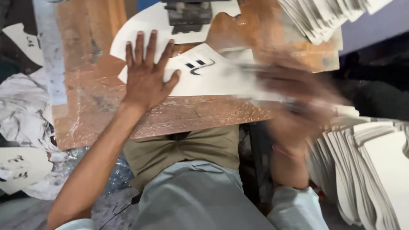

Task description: Operating an industrial press to apply logo transfers onto material components.

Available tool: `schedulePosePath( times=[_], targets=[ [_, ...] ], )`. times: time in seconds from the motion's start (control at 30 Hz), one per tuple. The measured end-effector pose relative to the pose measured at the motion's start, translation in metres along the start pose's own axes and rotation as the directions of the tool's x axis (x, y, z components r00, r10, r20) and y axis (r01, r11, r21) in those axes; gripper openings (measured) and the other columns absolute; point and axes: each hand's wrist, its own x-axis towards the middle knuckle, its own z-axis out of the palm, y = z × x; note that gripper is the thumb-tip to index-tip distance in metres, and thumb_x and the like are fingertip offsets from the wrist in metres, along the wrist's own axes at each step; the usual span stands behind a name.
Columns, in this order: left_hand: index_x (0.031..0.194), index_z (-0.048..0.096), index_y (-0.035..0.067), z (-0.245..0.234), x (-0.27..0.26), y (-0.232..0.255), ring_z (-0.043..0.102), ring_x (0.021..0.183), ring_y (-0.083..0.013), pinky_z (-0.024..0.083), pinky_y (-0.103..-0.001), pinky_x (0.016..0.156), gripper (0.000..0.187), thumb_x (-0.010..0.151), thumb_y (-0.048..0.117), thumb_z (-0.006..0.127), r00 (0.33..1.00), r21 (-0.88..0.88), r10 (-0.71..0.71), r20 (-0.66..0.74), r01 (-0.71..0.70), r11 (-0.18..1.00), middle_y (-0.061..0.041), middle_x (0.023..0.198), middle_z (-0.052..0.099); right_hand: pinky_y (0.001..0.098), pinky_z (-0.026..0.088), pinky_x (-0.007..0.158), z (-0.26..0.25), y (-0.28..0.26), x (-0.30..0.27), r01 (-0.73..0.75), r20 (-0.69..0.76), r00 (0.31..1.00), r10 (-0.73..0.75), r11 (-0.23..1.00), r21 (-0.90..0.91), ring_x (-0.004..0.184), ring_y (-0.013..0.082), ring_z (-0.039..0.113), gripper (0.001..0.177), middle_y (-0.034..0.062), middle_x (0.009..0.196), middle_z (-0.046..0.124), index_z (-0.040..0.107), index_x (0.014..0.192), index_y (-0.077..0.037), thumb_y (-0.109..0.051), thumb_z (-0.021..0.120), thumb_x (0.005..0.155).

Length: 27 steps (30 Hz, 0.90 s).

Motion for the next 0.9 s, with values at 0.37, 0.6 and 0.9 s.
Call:
schedulePosePath(
  times=[0.37, 0.6, 0.9],
  targets=[
    [0.167, 0.040, 0.013, -0.013, 0.001, 0.009, 0.011, 0.161, -0.0486, 0.004, -0.065, 0.129, 0.081, 0.107, 0.066, 0.054, 1.000, -0.051, -0.014, 0.005, 0.014, 0.999, -0.030, 0.173, 0.023, 0.0405, 0.060, 0.103, 0.107, 0.065, -0.021, -0.094, 0.485, 0.859, 0.164, 0.982, -0.166, 0.119, 0.0259, 0.073, 0.027, 0.0140, 0.126, 0.074, 0.072, 0.127, -0.005, -0.011, 0.073, 0.100],
    [0.163, 0.030, 0.005, -0.017, 0.010, 0.009, 0.006, 0.155, -0.0494, -0.003, -0.065, 0.123, 0.120, 0.083, 0.092, 0.045, 0.993, -0.078, -0.052, 0.109, 0.060, 0.995, -0.029, 0.167, 0.020, 0.0254, 0.061, 0.057, 0.153, 0.096, 0.011, -0.564, 0.686, 0.585, 0.433, 0.825, -0.039, 0.079, 0.0168, 0.075, 0.040, 0.0142, 0.102, 0.076, 0.065, 0.125, 0.002, -0.026, 0.074, 0.098],
    [0.163, 0.036, 0.003, -0.007, 0.006, 0.005, 0.004, 0.154, -0.0513, -0.002, -0.068, 0.122, 0.120, 0.083, 0.090, 0.055, 1.000, -0.120, 0.000, 0.026, 0.003, 0.993, -0.032, 0.167, 0.016, 0.0281, 0.066, 0.062, 0.124, 0.177, 0.019, -0.843, 0.399, 0.520, 0.755, 0.530, 0.094, 0.070, 0.0180, 0.080, 0.021, 0.0144, 0.090, 0.078, 0.071, 0.113, 0.004, -0.002, 0.068, 0.093]
  ],
)
